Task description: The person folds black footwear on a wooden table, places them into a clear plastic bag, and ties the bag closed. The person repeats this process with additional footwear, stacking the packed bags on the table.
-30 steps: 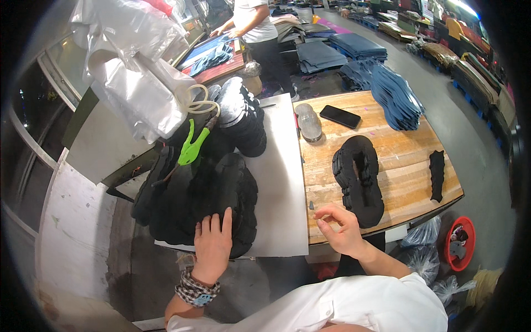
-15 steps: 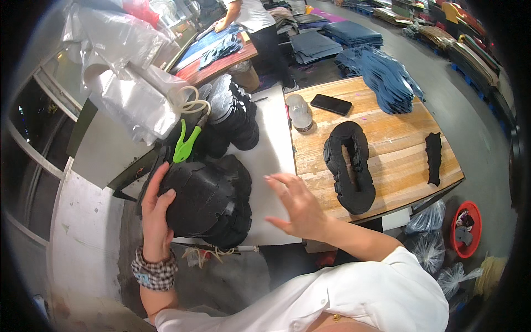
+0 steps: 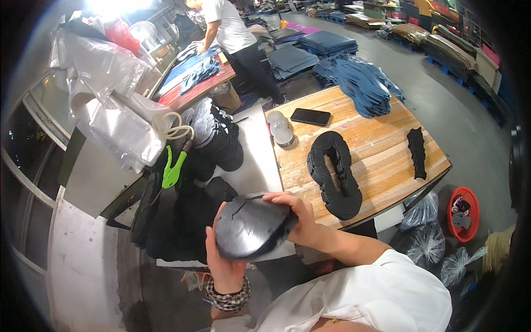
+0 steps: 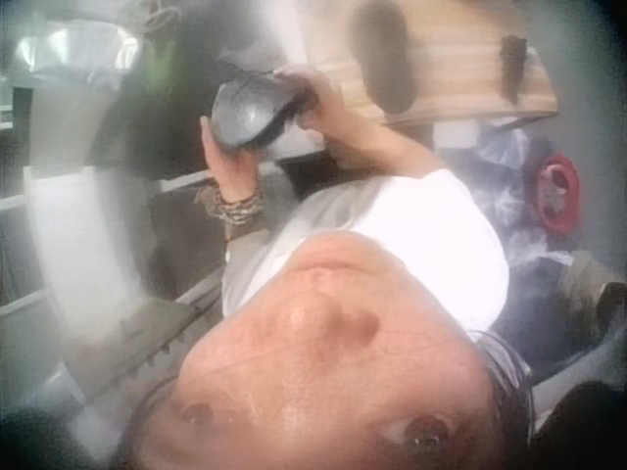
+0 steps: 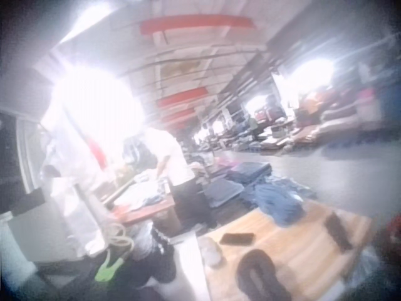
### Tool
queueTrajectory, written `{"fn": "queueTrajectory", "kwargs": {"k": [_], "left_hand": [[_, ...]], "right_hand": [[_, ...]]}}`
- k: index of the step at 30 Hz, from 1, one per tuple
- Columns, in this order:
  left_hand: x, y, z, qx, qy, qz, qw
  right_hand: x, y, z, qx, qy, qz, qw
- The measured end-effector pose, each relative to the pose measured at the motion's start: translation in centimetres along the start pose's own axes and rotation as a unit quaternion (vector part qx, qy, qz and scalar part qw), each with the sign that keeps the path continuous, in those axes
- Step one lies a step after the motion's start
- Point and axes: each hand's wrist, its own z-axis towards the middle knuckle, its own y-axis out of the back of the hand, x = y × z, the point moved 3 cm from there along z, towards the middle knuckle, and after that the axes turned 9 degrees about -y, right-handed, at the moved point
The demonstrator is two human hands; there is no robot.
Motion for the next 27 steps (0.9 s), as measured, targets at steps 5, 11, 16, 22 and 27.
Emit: {"fn": "queueTrajectory", "kwargs": {"k": [5,11,16,22,27], "left_hand": [[1.0,1.7,2.1,0.142,-0.151,0.256,0.944],[7.1,2.9,3.8,0.128,-0.143,0.34,0.921],[8.0,5.3,3.7,0.052,-0.312,0.385,0.867],[9.2,7.8,3.1,0.103,-0.41,0.441,0.792],[9.5,7.6,2.4,0.051,-0.41,0.341,0.844]], "right_hand": [[-1.8,2.3,0.7,-0.042,-0.266,0.014,0.963],[-3.2,2.1,0.8,-0.009,-0.394,0.072,0.916],[-3.5,0.3,0.7,-0.006,-0.281,0.154,0.947],[-4.1,-0.6,-0.5,0.047,-0.208,0.157,0.964],[-4.8,-1.1,-1.2,0.046,-0.23,0.188,0.954]]}}
